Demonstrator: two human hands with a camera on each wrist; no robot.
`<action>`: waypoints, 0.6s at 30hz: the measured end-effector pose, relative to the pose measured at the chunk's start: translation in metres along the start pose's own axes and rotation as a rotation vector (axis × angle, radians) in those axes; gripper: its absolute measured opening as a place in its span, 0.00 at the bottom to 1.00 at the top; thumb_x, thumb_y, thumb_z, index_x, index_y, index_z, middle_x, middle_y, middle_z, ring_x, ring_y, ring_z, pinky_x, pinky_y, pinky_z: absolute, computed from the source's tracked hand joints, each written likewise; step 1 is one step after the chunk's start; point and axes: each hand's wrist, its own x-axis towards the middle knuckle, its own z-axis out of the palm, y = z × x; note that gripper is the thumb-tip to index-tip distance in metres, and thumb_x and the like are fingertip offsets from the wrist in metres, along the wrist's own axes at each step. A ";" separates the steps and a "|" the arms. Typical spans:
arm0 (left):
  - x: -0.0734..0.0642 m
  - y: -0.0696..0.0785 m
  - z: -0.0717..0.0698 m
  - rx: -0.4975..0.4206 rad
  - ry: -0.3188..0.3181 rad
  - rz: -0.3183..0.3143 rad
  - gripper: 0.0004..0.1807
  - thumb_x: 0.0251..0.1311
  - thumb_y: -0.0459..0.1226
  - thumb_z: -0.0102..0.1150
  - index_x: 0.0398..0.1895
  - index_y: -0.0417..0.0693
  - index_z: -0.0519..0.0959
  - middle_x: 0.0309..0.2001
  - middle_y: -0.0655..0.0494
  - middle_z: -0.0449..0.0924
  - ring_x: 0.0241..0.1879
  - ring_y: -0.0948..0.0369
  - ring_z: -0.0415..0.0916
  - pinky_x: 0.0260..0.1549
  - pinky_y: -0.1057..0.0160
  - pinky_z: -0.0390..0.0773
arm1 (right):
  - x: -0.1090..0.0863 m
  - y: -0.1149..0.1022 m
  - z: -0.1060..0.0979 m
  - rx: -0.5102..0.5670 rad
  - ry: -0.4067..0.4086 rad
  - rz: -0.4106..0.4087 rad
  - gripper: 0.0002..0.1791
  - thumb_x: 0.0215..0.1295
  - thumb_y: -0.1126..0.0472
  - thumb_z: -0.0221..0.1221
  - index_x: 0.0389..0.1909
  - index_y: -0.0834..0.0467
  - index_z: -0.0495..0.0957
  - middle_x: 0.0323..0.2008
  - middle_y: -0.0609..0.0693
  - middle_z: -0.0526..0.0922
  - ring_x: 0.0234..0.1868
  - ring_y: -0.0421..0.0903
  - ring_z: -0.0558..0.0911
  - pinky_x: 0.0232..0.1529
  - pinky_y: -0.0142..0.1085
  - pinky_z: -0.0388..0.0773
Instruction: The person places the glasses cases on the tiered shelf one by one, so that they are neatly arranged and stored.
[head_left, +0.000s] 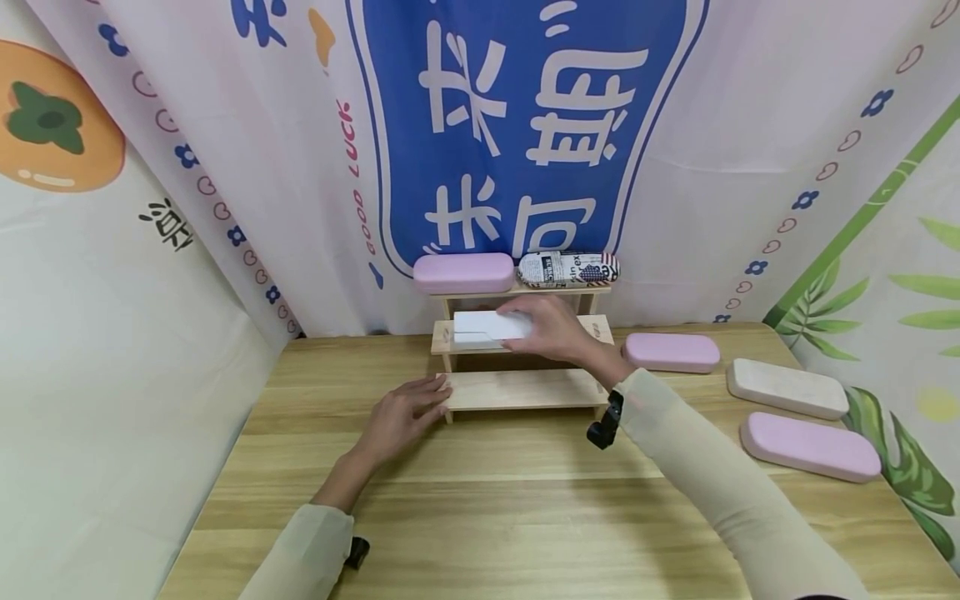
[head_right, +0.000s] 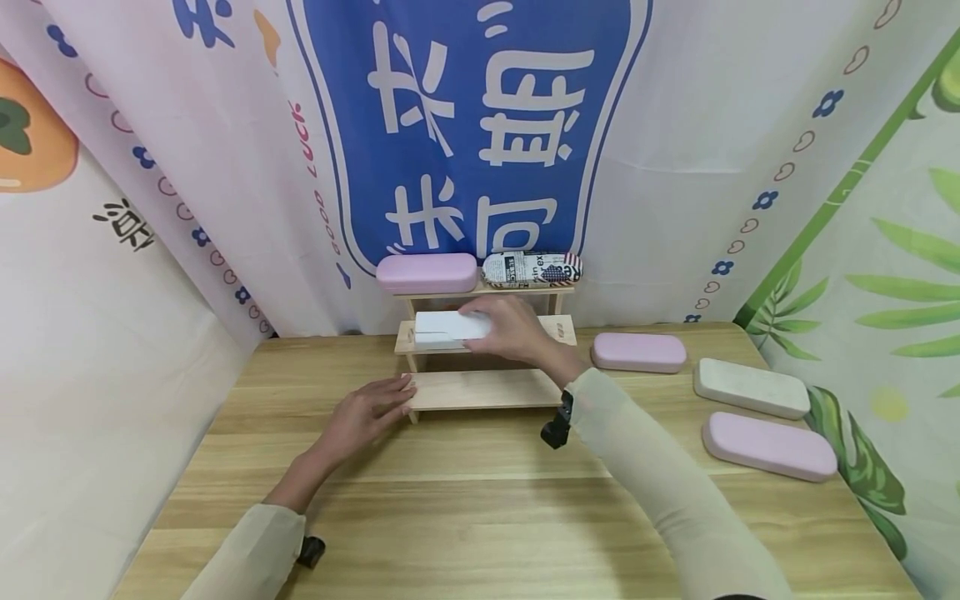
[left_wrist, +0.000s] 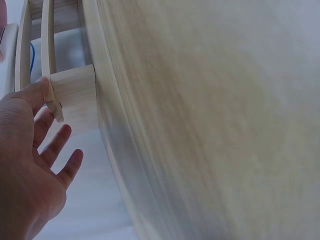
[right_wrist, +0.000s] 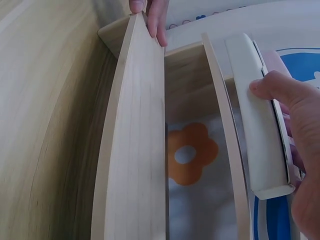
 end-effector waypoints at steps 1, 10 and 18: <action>0.000 0.000 0.000 0.000 0.000 0.000 0.17 0.70 0.40 0.70 0.59 0.47 0.87 0.68 0.50 0.80 0.67 0.44 0.78 0.65 0.40 0.78 | 0.001 -0.001 0.001 -0.002 0.001 0.001 0.30 0.49 0.54 0.82 0.55 0.57 0.88 0.51 0.53 0.91 0.43 0.51 0.89 0.45 0.44 0.85; -0.001 -0.001 0.001 0.000 0.001 0.002 0.18 0.70 0.40 0.70 0.60 0.48 0.87 0.68 0.51 0.79 0.67 0.44 0.78 0.65 0.40 0.78 | 0.010 -0.008 0.012 -0.015 -0.012 0.029 0.30 0.51 0.53 0.81 0.56 0.57 0.88 0.52 0.52 0.91 0.49 0.52 0.89 0.53 0.46 0.85; 0.000 0.000 0.001 -0.008 0.006 0.010 0.18 0.69 0.40 0.70 0.60 0.47 0.87 0.68 0.50 0.79 0.67 0.44 0.78 0.65 0.39 0.78 | 0.016 -0.006 0.021 -0.037 -0.023 0.042 0.29 0.52 0.52 0.80 0.55 0.56 0.88 0.51 0.50 0.91 0.49 0.51 0.89 0.52 0.43 0.85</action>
